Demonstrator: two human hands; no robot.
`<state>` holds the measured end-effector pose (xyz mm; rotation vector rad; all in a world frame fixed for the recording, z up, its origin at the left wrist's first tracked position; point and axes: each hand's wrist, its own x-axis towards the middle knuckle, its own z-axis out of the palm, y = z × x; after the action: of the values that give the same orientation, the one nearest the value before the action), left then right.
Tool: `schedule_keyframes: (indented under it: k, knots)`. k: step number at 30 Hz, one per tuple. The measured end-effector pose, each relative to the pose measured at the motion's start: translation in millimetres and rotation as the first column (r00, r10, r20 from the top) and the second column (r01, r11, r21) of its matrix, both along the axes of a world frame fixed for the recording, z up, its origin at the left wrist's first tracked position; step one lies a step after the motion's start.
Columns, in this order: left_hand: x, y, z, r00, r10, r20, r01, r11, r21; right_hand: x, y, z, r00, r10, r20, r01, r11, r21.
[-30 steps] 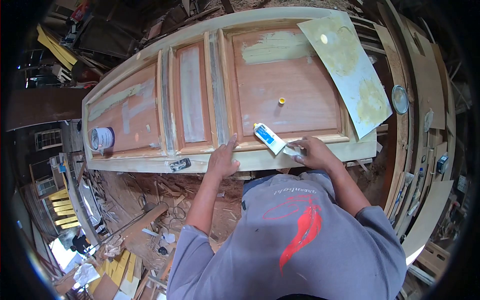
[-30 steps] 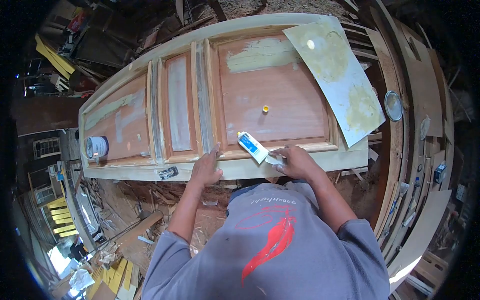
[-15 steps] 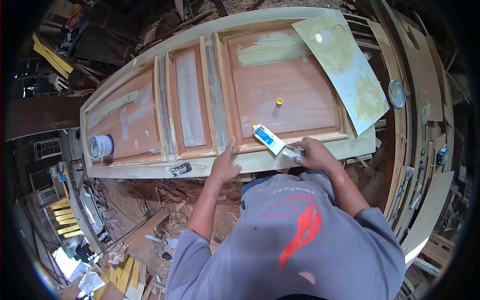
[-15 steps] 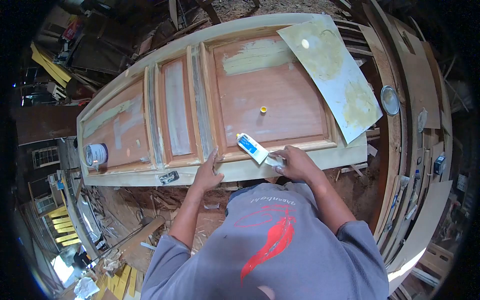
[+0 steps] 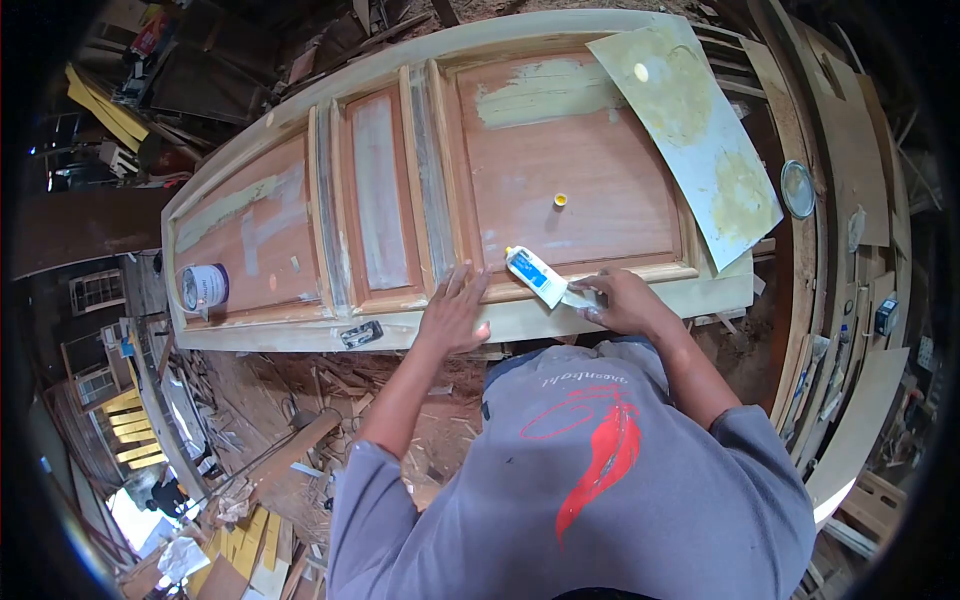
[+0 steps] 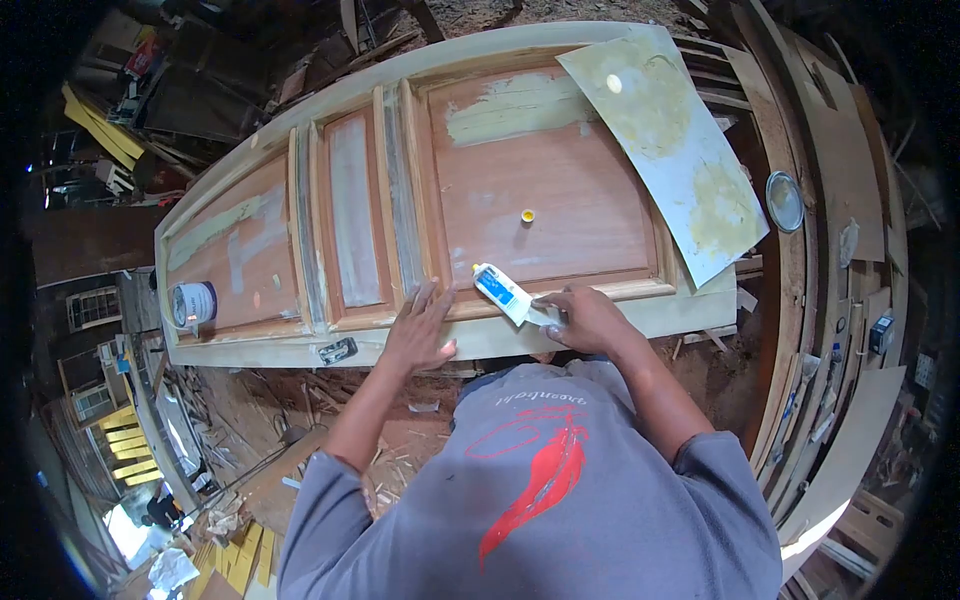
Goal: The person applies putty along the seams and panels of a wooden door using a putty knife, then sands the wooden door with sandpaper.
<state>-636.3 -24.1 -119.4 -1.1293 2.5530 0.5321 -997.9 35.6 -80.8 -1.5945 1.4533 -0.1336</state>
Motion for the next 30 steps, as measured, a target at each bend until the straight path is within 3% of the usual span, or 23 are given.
schedule_keyframes:
  k: [2,5,11,14,17,20,23,26,30]
  knots:
    - [8,-9,-11,0.979,-0.202,0.015,0.203,0.977,-0.059,-1,0,6,1.0,-0.018,0.0,0.018,1.0,0.01]
    - [16,-12,-13,0.953,-0.303,-0.003,0.301,0.947,-0.113,-8,6,1,0.999,-0.032,0.016,0.033,0.999,-0.041]
    - [-3,-32,18,0.957,-0.268,0.107,0.256,0.96,0.116,-19,13,11,0.997,-0.072,-0.008,0.072,0.997,0.006]
    - [1,-40,13,0.959,-0.279,0.051,0.272,0.956,0.107,-25,15,13,0.996,-0.089,-0.001,0.089,0.996,-0.005]
    - [-24,-58,27,0.962,-0.206,0.181,0.158,0.956,0.248,-30,16,16,0.993,-0.115,0.007,0.115,0.993,0.02]
    - [-39,-73,42,0.951,-0.168,0.259,0.099,0.961,0.257,-34,23,4,0.992,-0.125,0.013,0.125,0.99,-0.063]
    - [-9,-61,20,0.987,-0.162,-0.002,0.161,0.977,0.143,-35,21,6,0.988,-0.153,0.012,0.153,0.988,0.004]
    - [5,-37,3,0.987,-0.148,-0.066,0.156,0.978,0.137,-32,15,2,0.99,-0.132,0.04,0.132,0.991,0.01]
    - [3,-30,8,0.979,-0.206,-0.001,0.205,0.975,0.082,-25,10,5,0.993,-0.112,0.037,0.112,0.994,0.001]
